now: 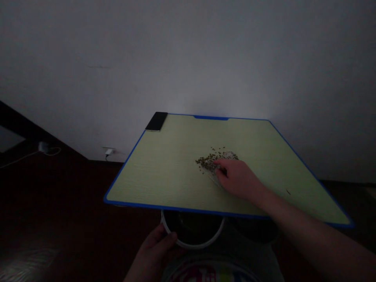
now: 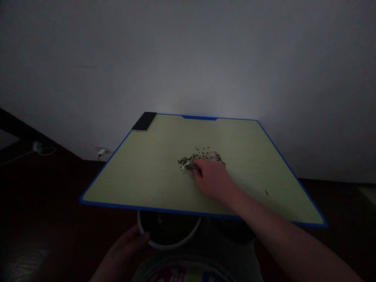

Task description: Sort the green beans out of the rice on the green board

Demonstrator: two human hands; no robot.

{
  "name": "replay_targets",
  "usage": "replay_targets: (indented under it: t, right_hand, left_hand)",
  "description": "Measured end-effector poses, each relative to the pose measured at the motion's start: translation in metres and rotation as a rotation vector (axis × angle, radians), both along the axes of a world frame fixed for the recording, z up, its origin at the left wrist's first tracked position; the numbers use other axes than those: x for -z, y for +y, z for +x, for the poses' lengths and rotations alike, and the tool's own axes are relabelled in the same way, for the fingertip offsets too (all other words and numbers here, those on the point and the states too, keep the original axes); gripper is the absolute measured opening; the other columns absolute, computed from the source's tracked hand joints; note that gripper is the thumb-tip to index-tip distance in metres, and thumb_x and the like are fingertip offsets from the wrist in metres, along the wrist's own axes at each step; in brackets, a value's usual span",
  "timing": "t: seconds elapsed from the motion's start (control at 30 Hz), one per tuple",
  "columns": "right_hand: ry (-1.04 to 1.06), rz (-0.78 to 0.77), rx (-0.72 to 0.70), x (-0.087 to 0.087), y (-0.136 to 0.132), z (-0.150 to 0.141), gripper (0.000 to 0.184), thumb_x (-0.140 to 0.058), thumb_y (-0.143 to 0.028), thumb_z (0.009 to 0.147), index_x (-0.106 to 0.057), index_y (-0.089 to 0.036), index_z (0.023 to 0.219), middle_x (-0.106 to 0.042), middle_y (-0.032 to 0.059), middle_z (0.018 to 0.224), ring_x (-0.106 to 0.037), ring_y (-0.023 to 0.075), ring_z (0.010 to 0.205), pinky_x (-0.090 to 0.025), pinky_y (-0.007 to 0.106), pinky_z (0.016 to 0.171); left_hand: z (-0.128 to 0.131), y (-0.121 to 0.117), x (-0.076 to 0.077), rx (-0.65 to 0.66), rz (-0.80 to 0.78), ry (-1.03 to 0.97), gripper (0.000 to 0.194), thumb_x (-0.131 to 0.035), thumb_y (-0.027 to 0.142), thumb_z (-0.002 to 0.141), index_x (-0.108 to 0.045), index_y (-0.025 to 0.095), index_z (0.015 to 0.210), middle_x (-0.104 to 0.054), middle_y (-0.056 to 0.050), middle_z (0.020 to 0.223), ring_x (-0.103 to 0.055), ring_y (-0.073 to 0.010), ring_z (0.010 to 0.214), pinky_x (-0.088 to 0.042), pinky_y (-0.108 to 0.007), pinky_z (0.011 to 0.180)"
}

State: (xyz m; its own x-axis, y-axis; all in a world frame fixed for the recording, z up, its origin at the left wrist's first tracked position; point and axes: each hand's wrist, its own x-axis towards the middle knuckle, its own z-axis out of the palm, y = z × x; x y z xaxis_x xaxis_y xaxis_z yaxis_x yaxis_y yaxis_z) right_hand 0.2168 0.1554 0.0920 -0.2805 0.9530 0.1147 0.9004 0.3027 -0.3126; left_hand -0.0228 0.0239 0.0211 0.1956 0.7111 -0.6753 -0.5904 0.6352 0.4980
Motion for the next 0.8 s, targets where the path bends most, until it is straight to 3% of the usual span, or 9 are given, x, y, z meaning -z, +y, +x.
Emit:
replay_targets:
  t: [0.2,0.47,0.67,0.8]
  right_hand:
    - [-0.042,0.013,0.007,0.0,0.013,-0.004,0.031,-0.048,-0.024,0.085,-0.069,-0.017,0.107,-0.073,0.0064,0.081,-0.064,0.0196,0.071,-0.042,0.03,0.067]
    - [-0.091,0.013,0.011,-0.003,0.025,-0.011,0.028,-0.047,-0.026,0.087,-0.069,-0.018,0.103,-0.074,0.0074,0.089,-0.066,0.0204,0.079,-0.042,0.03,0.07]
    - [-0.104,0.012,-0.017,-0.005,0.026,-0.011,0.028,-0.046,-0.025,0.088,-0.069,-0.019,0.104,-0.074,0.006,0.084,-0.065,0.0199,0.073,-0.041,0.03,0.066]
    - [-0.085,-0.002,-0.045,-0.005,0.023,-0.01,0.029,-0.047,-0.026,0.088,-0.069,-0.019,0.106,-0.073,0.0049,0.081,-0.064,0.0192,0.071,-0.041,0.03,0.065]
  left_hand:
    - [0.001,0.001,-0.003,-0.017,0.003,-0.009,0.04,-0.077,0.018,0.067,-0.07,0.017,0.106,-0.079,-0.014,0.101,-0.071,-0.0341,0.098,-0.052,-0.046,0.09]
    - [-0.002,0.0,0.004,-0.016,0.018,0.003,0.036,-0.077,0.019,0.068,-0.071,0.018,0.103,-0.078,-0.013,0.105,-0.071,-0.0322,0.097,-0.051,-0.045,0.092]
    - [-0.002,0.001,-0.001,-0.02,0.018,0.011,0.04,-0.078,0.02,0.066,-0.071,0.017,0.105,-0.08,-0.014,0.096,-0.071,-0.034,0.098,-0.052,-0.046,0.089]
    - [-0.004,0.001,-0.001,0.004,0.016,0.015,0.031,-0.078,0.02,0.067,-0.073,0.018,0.097,-0.08,-0.013,0.096,-0.071,-0.0326,0.096,-0.051,-0.045,0.091]
